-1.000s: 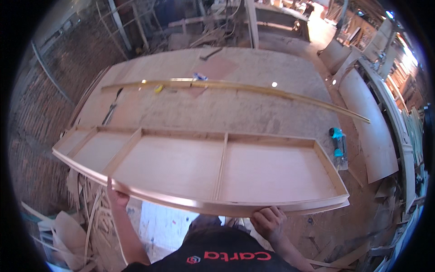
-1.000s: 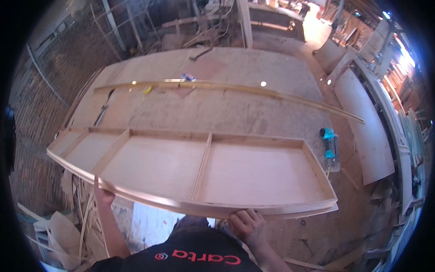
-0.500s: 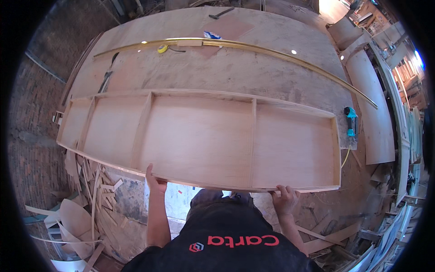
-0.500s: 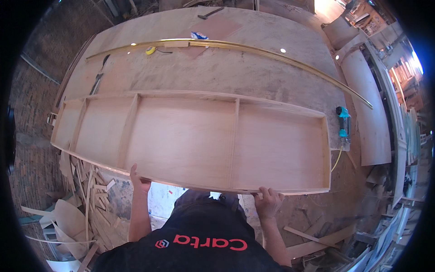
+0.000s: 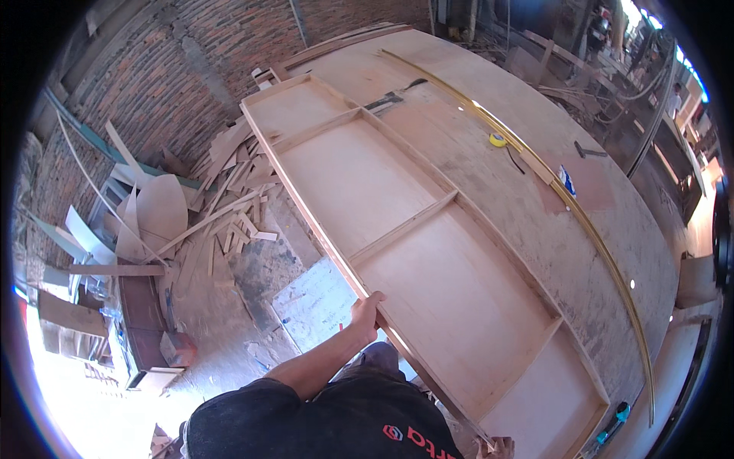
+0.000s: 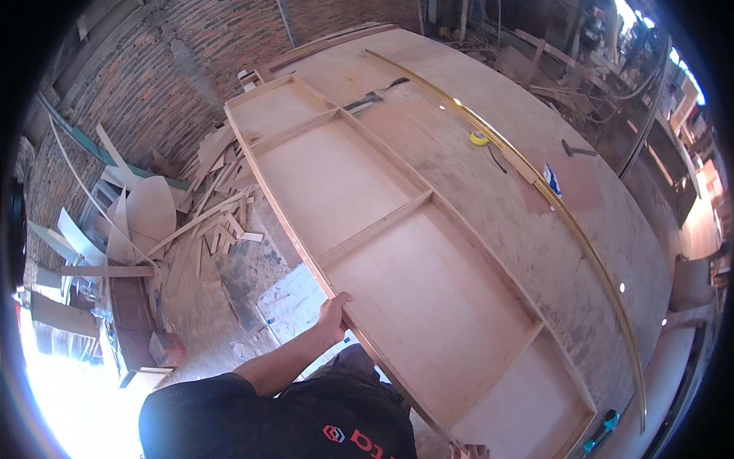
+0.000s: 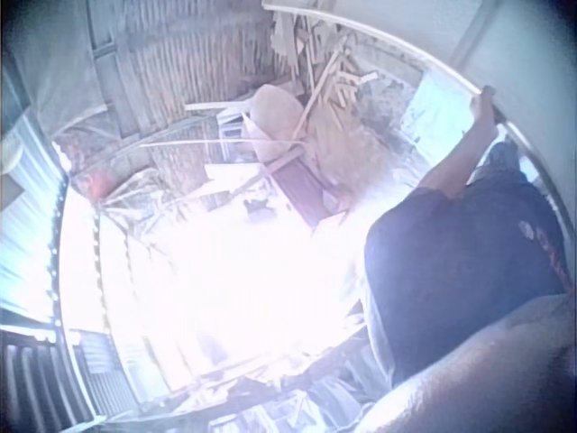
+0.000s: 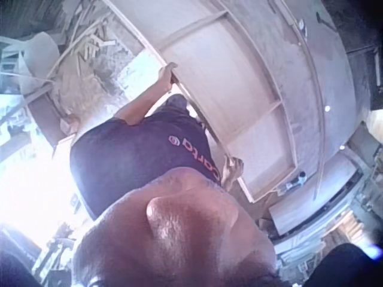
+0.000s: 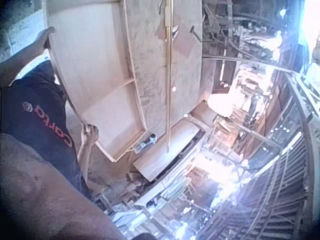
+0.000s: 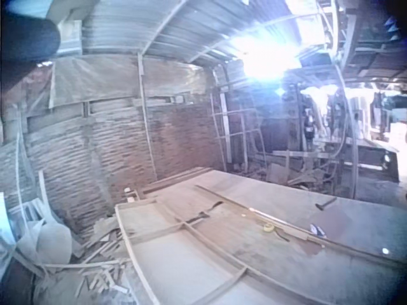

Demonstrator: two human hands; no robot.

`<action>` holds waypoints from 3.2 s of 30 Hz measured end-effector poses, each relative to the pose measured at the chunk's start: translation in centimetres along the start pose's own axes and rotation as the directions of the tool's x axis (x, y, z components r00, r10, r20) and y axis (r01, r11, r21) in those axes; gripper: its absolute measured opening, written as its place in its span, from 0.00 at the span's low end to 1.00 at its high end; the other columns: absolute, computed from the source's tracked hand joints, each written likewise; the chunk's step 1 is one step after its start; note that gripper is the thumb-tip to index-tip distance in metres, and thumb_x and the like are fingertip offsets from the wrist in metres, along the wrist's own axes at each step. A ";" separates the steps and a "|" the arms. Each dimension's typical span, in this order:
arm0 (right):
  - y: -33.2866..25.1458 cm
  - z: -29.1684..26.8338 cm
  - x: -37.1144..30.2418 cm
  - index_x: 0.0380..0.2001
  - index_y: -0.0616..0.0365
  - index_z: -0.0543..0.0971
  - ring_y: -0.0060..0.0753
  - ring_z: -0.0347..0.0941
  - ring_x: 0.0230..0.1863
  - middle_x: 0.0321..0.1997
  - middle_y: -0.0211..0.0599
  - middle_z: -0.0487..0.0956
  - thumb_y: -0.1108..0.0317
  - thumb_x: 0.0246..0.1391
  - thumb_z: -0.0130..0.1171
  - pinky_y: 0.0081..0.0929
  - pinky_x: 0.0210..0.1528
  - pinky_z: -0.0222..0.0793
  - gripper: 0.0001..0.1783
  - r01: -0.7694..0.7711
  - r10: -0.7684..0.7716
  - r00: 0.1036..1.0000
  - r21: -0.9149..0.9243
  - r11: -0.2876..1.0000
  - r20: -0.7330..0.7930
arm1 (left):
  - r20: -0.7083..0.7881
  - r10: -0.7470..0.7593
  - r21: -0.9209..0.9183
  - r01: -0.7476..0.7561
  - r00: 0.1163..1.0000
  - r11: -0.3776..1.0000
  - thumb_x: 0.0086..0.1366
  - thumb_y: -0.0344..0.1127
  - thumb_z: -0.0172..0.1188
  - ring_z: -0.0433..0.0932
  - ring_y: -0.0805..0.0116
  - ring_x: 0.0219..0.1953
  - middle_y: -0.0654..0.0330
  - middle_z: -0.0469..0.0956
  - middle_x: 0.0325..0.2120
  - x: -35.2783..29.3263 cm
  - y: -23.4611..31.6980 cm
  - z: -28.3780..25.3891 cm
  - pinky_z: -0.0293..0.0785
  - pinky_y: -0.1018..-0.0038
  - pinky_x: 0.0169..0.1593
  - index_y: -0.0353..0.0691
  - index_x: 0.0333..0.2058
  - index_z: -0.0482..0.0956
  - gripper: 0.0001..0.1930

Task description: The person measures and marks a wooden frame with a tape measure and pen, then positions a wooden panel and secures it using a pneumatic nail gun. The person handles the frame, panel, and tools throughout the process.

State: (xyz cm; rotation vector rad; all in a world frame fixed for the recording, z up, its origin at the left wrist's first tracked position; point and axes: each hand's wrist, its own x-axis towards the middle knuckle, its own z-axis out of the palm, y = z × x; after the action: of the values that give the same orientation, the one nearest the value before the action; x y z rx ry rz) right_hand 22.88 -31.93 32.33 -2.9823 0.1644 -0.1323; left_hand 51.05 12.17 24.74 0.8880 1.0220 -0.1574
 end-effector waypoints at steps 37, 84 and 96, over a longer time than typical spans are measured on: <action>5.7 7.1 6.8 0.28 0.46 0.86 0.39 0.76 0.45 0.34 0.26 0.80 0.54 0.41 0.79 0.41 0.50 0.71 0.14 -0.330 0.325 0.943 0.083 0.940 0.068 | 0.247 -0.212 0.250 0.149 0.946 0.957 0.58 0.43 0.66 0.77 0.66 0.29 0.60 0.79 0.29 9.0 -1.8 5.5 0.83 0.64 0.39 0.41 0.39 0.77 0.15; -41.0 11.3 48.6 0.33 0.62 0.85 0.45 0.82 0.31 0.31 0.47 0.84 0.67 0.48 0.74 0.38 0.35 0.78 0.11 0.488 -0.610 0.777 0.463 0.740 0.156 | 0.214 0.053 0.884 -0.170 0.975 -0.435 0.64 0.35 0.59 0.87 0.55 0.46 0.59 0.88 0.39 15.7 -2.4 -44.2 0.83 0.59 0.47 0.46 0.38 0.89 0.10; -69.2 16.8 65.3 0.34 0.59 0.85 0.46 0.82 0.33 0.31 0.43 0.84 0.67 0.51 0.72 0.41 0.36 0.77 0.09 0.549 -0.622 0.777 0.378 0.745 0.098 | -0.020 0.388 0.994 -0.022 0.921 0.103 0.62 0.40 0.62 0.86 0.55 0.39 0.55 0.85 0.30 29.9 19.0 -51.2 0.81 0.58 0.41 0.47 0.34 0.85 0.06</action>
State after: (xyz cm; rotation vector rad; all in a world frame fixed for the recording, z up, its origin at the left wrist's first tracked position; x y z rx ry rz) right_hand 96.20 30.95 31.77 -2.5672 -0.7669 0.0957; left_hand 42.31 68.92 0.68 2.4182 0.9512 -0.5356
